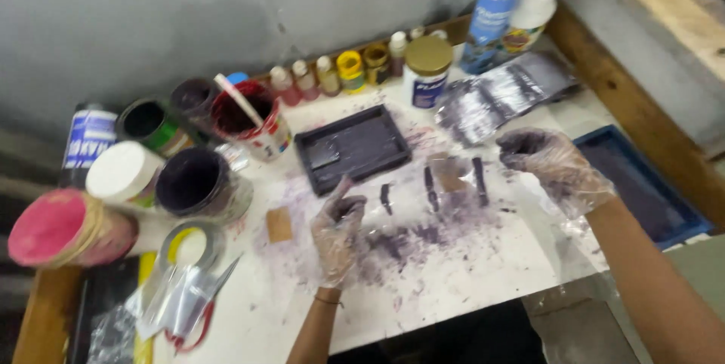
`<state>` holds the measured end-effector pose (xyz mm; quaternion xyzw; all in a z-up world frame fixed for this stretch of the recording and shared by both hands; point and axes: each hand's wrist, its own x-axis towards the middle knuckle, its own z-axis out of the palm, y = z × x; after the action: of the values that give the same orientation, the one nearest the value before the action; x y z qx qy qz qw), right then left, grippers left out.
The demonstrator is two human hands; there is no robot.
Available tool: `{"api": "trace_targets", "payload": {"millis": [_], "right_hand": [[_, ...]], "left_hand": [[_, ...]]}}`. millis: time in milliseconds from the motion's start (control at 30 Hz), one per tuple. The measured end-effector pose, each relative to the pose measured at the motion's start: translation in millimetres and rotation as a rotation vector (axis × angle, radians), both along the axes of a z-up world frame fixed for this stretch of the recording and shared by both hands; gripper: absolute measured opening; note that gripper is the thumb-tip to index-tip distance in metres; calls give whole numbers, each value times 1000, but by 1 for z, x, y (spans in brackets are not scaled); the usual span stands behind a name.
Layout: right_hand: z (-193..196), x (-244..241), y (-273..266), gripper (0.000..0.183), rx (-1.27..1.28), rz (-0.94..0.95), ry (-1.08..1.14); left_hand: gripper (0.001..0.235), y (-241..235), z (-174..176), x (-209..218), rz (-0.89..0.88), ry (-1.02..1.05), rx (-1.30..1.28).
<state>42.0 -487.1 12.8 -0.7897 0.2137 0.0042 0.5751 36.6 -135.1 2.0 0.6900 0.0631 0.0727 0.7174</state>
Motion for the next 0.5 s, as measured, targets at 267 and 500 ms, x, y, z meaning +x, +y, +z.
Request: {"api": "trace_targets", "payload": {"millis": [267, 500], "right_hand": [[85, 4, -65, 35, -94, -228, -162], [-16, 104, -144, 5, -641, -265, -602]], "left_hand": [[38, -123, -20, 61, -234, -182, 256], [54, -214, -66, 104, -11, 171, -15]]}}
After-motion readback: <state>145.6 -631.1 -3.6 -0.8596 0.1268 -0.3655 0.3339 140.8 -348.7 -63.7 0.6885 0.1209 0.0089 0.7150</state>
